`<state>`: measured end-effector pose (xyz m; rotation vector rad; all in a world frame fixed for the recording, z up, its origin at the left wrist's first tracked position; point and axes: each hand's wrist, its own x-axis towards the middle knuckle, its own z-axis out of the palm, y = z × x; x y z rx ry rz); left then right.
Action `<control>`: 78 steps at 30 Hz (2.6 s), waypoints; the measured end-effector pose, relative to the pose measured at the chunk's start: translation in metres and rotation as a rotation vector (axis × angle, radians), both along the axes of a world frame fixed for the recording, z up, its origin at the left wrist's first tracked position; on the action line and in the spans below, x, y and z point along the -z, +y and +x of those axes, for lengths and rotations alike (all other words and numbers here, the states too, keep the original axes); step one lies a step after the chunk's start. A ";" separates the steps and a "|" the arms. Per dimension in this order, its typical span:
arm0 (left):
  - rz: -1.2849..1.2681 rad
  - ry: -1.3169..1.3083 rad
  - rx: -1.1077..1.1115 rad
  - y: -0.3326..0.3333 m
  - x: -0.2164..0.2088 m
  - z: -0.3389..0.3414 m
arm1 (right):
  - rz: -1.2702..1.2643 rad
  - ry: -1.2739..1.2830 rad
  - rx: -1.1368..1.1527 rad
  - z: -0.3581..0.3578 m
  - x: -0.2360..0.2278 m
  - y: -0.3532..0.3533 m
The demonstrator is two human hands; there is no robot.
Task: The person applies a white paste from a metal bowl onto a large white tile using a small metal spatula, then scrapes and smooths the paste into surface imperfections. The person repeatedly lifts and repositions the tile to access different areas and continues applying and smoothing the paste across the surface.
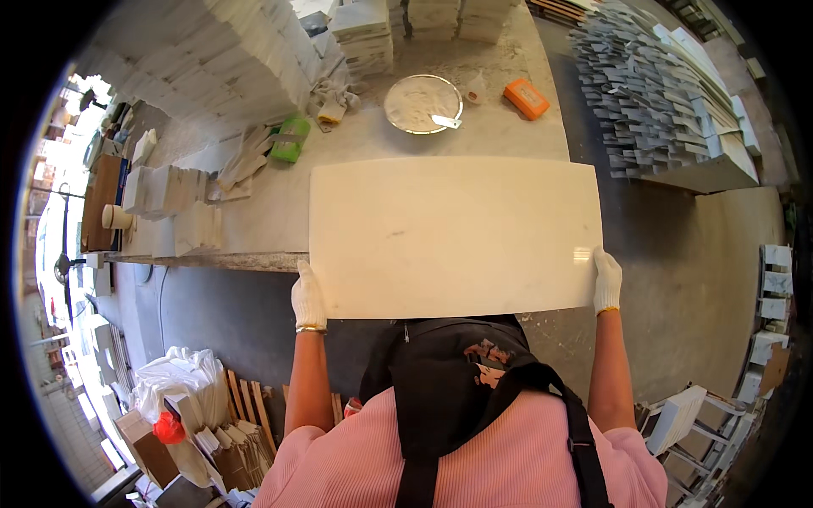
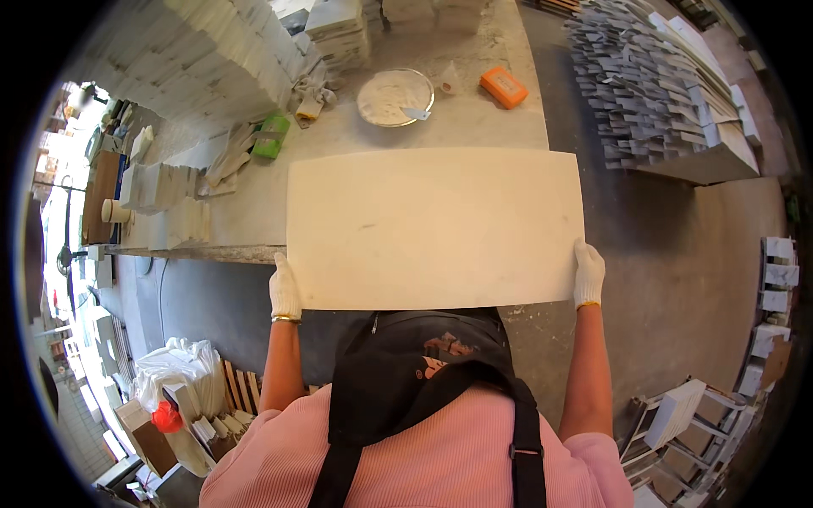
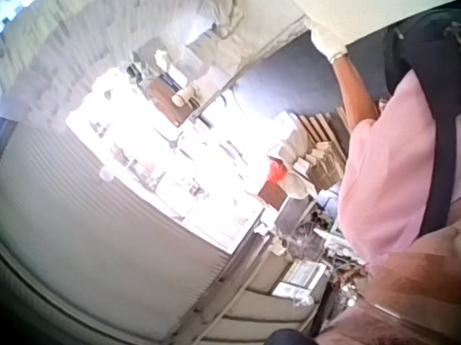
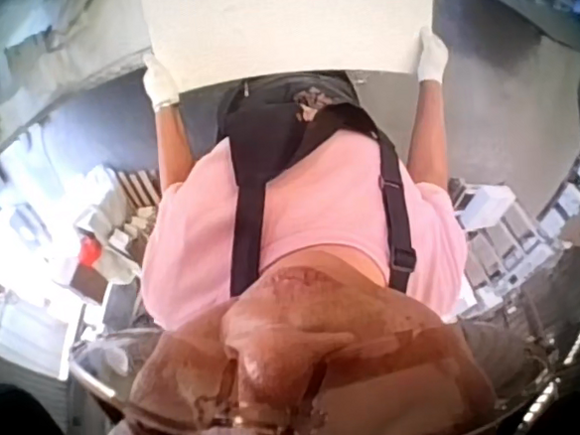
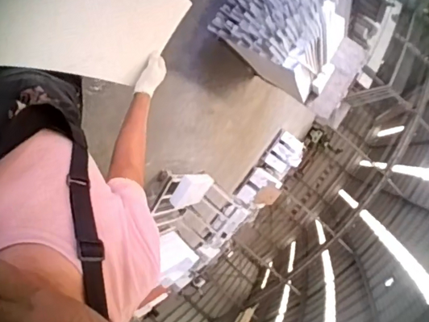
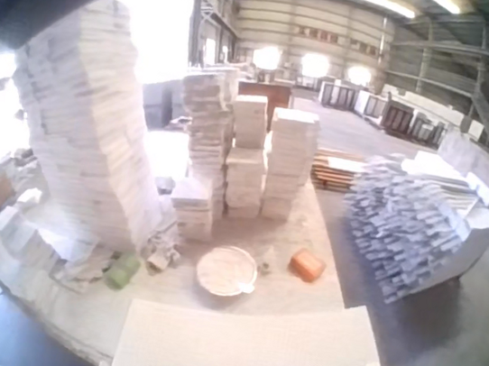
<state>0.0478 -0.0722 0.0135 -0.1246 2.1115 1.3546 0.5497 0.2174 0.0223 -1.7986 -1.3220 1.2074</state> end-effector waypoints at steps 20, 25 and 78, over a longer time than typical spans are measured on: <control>-0.177 1.251 0.759 0.125 -0.007 -0.009 | 0.666 -0.273 -0.908 -0.331 -0.130 0.085; -0.244 1.118 0.738 0.135 -0.004 -0.009 | 0.736 -0.217 -1.188 -0.440 -0.117 0.062; -0.336 1.184 0.796 0.136 0.002 -0.008 | 0.233 -0.067 -0.737 -0.373 -0.036 0.164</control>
